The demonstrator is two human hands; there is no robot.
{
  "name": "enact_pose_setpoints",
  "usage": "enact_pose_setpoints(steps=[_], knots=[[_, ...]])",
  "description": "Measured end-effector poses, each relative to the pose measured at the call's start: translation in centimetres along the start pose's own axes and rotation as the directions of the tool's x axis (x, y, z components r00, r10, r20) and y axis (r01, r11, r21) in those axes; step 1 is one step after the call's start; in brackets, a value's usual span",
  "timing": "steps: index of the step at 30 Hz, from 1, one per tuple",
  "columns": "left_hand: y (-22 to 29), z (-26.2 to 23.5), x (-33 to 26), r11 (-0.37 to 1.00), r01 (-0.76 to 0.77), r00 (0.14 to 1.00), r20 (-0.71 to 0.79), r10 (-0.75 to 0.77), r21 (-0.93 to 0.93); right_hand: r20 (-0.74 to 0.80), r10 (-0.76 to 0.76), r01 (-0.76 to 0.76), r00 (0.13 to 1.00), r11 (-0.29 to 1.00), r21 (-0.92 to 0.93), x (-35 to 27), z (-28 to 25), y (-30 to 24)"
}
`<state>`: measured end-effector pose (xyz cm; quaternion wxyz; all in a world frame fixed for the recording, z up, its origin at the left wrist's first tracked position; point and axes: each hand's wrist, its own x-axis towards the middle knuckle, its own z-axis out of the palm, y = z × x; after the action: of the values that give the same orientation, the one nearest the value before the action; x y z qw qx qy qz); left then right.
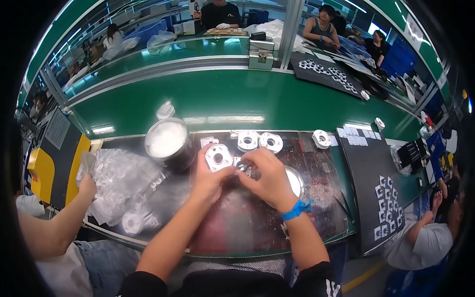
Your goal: Assembling white plastic rings and gray circular components for lighting fixtures on a factory assembly line.
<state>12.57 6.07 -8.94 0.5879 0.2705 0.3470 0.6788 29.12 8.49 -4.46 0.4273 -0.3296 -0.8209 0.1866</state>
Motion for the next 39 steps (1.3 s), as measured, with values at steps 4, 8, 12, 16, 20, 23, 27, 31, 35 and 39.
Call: enact_pose_setpoints(steps=[4, 8, 12, 16, 20, 23, 27, 31, 35, 39], knots=[[-0.1, -0.5, 0.0, 0.993, 0.085, 0.996, -0.029, -0.088, -0.086, -0.076, 0.0, 0.002, 0.997, 1.0, 0.027, 0.0, 0.2, -0.6], [0.2, 0.3, -0.4, 0.974, 0.151, 0.987, -0.031, -0.158, -0.169, 0.073, 0.254, -0.262, 0.965, 0.891, 0.37, -1.7, 0.7, 2.2], [-0.2, -0.3, -0.4, 0.942, 0.226, 0.972, 0.001, -0.233, -0.25, 0.146, 0.276, -0.311, 0.95, 0.789, 0.53, -1.8, 1.2, 2.2], [-0.6, -0.6, -0.3, 0.919, 0.252, 0.967, 0.039, -0.252, -0.303, 0.158, 0.24, -0.28, 0.958, 0.647, 0.709, -1.7, 1.5, 2.0], [-0.7, -0.4, -0.5, 0.912, 0.26, 0.965, 0.046, -0.259, -0.319, 0.109, 0.198, -0.215, 0.974, 0.662, 0.718, -1.9, 1.8, 2.1], [-0.2, 0.3, -0.8, 0.925, 0.234, 0.972, 0.074, -0.222, -0.299, 0.058, 0.243, -0.196, 0.968, 0.592, 0.782, -2.2, 2.0, 1.9], [1.3, 0.9, -0.9, 0.948, 0.295, 0.95, 0.144, -0.278, -0.117, -0.094, 0.234, -0.085, 0.968, 0.654, 0.752, -1.8, 0.5, 2.7], [1.6, 1.0, -1.0, 0.948, 0.301, 0.937, 0.155, -0.313, 0.1, -0.115, 0.073, -0.025, 0.991, 0.926, 0.376, -1.1, -1.3, 1.5], [1.2, 0.8, -1.0, 0.959, 0.26, 0.942, 0.191, -0.277, 0.112, 0.057, -0.161, 0.16, 0.985, 0.987, 0.019, -0.5, -1.4, 0.6], [1.0, 0.8, -1.1, 0.932, 0.175, 0.945, 0.21, -0.249, 0.319, 0.098, -0.13, 0.131, 0.987, 0.991, -0.004, -0.8, -1.0, 0.7]])
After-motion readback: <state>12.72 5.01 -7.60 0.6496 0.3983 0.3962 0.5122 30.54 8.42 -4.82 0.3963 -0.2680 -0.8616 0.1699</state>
